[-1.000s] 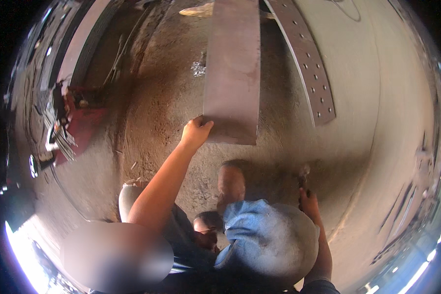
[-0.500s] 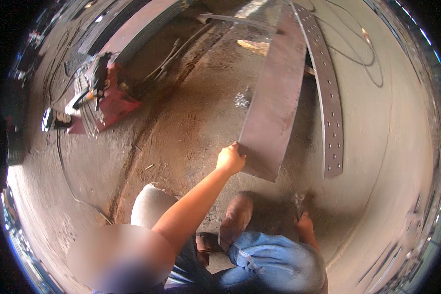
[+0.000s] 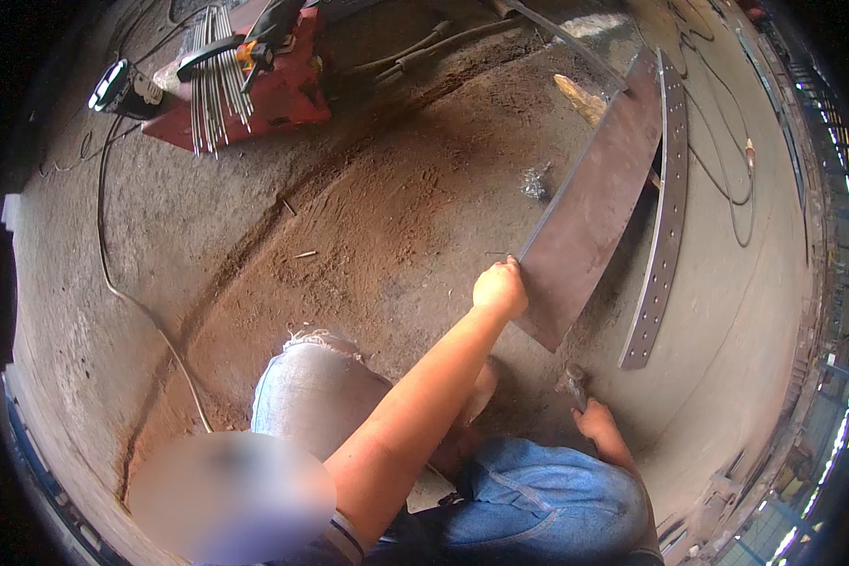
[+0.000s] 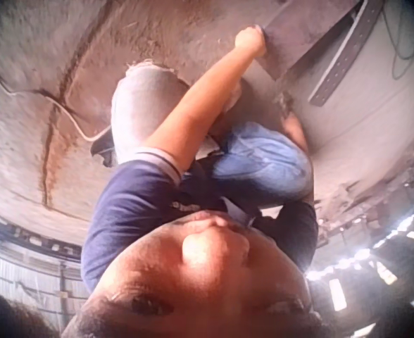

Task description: The person repeatedly strikes a perforated metal plate with a hammer while kneeling on the floor, then repositions and strikes a second metal plate. A coworker assists by holding and moving the plates during the process.

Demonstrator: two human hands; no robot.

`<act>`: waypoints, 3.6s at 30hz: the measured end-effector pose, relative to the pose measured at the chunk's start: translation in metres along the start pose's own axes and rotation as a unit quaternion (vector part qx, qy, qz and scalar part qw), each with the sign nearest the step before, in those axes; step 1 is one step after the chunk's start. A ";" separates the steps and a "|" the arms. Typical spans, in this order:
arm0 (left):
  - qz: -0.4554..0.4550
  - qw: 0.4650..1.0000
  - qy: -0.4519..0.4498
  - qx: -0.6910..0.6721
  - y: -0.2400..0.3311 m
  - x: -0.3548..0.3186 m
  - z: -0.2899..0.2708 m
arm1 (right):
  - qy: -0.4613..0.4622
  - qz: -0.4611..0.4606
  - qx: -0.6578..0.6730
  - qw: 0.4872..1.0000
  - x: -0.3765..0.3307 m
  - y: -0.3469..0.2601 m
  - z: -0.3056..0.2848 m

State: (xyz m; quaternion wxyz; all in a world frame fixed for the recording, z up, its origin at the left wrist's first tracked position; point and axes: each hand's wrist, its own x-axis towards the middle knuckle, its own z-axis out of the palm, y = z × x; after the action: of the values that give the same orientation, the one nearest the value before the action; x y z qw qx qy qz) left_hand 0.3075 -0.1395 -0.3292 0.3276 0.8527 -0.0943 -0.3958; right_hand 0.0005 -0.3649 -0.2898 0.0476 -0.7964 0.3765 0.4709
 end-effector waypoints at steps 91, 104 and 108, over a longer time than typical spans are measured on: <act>0.058 0.986 0.155 -0.025 0.192 0.368 -0.045 | 0.062 0.060 0.113 0.990 0.155 -0.040 -0.241; 0.044 0.984 0.167 0.040 0.191 0.374 -0.044 | 0.093 0.038 0.050 0.994 0.154 -0.034 -0.238; 0.042 0.985 0.165 0.031 0.194 0.367 -0.040 | 0.104 0.032 0.029 0.994 0.146 -0.032 -0.239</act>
State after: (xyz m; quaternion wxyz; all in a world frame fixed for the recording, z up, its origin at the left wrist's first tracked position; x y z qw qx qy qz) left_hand 0.6020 -0.4231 -0.4128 0.3288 0.9114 -0.0863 -0.2321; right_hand 0.2317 -0.5265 -0.2817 0.0162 -0.8269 0.4183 0.3755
